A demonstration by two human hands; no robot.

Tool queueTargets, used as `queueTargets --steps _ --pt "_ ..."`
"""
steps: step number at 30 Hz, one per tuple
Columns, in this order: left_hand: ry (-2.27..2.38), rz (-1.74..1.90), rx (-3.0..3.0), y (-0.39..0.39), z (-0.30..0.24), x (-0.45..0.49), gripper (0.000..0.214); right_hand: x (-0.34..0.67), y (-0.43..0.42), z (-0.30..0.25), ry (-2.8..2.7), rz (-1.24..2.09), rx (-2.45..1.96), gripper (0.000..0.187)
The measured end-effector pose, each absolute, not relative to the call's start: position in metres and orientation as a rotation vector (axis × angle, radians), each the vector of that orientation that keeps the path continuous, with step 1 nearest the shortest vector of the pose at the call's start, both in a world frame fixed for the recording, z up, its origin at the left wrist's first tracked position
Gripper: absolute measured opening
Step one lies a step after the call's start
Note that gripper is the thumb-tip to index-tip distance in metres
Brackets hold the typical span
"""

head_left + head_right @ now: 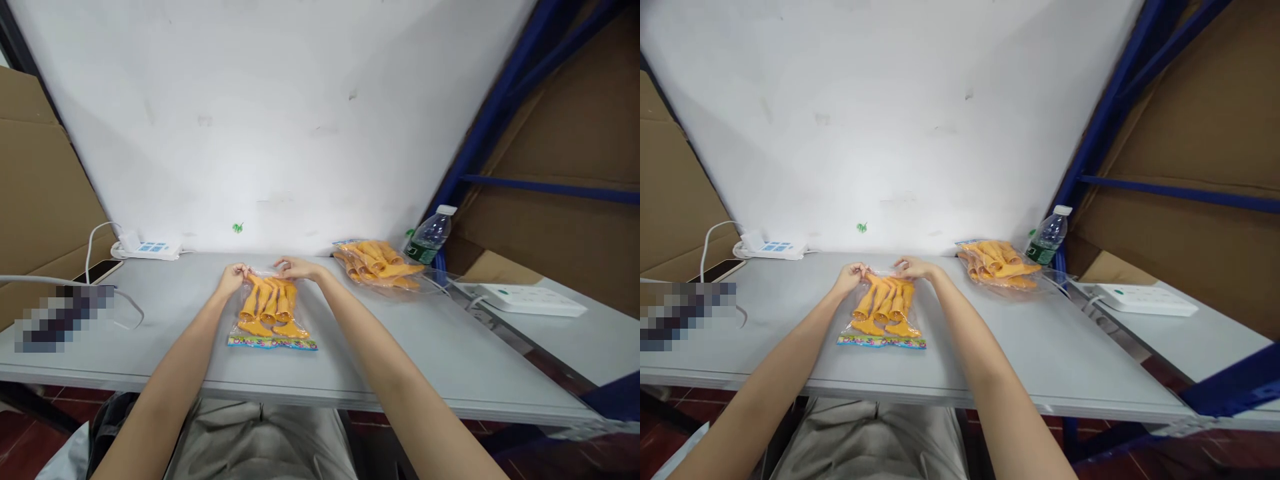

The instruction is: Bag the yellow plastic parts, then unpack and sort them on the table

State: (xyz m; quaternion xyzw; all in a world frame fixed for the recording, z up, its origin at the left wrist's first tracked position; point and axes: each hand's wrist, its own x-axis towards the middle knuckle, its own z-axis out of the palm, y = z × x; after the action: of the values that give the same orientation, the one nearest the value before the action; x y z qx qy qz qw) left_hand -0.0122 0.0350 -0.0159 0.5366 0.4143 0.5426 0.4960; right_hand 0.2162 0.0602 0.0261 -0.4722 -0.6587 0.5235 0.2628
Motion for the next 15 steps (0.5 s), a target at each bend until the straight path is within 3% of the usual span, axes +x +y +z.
queueTargets --steps 2,7,11,15 --pt "0.973 1.354 1.33 0.033 -0.013 -0.008 0.016 0.212 0.062 0.033 -1.821 1.656 -1.245 0.041" --pt "0.938 1.381 1.362 0.03 -0.007 0.0 0.021 0.202 0.052 0.037 -1.866 2.054 -1.136 0.034" --pt "0.924 1.441 1.264 0.033 -0.004 -0.013 0.015 0.209 0.035 0.035 -1.667 1.964 -1.122 0.025" --pt "1.077 1.561 1.075 0.039 -0.01 -0.037 0.016 0.243 0.026 0.044 -1.287 1.674 -1.007 0.015"
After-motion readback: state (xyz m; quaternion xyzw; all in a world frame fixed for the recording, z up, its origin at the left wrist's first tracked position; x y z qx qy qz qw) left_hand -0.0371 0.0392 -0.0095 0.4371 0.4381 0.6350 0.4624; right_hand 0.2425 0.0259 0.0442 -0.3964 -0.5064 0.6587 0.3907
